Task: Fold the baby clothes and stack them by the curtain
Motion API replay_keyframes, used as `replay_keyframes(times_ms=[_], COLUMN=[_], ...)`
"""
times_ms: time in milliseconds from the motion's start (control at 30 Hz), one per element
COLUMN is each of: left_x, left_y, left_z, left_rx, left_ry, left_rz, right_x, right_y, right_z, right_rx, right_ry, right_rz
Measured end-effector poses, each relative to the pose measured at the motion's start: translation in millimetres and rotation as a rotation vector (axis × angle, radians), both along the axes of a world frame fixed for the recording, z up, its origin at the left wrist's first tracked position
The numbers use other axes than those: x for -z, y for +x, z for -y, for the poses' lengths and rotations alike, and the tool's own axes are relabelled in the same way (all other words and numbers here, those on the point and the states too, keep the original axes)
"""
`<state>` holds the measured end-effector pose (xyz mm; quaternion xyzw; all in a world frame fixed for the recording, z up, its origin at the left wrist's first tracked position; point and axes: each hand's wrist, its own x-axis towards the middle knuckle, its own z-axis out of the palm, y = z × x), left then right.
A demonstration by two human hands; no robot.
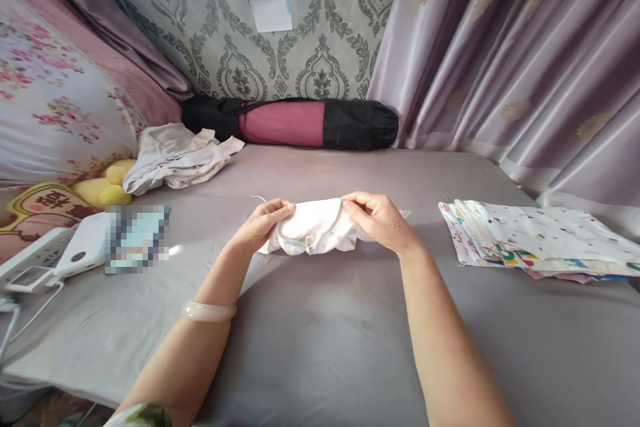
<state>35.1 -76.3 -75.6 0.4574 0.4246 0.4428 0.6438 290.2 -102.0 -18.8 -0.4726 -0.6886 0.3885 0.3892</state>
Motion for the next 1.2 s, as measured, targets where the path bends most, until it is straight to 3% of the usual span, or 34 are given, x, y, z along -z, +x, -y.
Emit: replay_keyframes(times_ms=[200,367,533,767,1000,1200], left_x=[4.1,-1.6,-8.7,-8.5,-8.4,-10.2], left_y=[-6.6,-12.8,-5.4,7.1,5.8,0.2], left_z=[-4.9,-1.8,5.1,8.0,6.5,2.9], left_rx=[0.149,0.227,0.242,0.241,0.004,-0.173], left_ry=[-0.088,0.021,0.074,0.144,0.127,0.159], left_rz=[0.099,-0.021,-0.026,-0.051,-0.169,-0.185], right_x=[7.8,23.8,39.0,43.8,42.5,29.3], right_y=[13.3,24.5,29.2,26.6,31.9,38.3], right_z=[-10.8,-26.7,-35.4,-35.4,-31.9,-20.5], right_rx=[0.232,0.445,0.555,0.549,0.451,0.215], right_ry=[-0.138,-0.179,-0.212,-0.203,-0.235,-0.293], right_rz=[-0.242,-0.282,-0.273,-0.222,-0.140,-0.114])
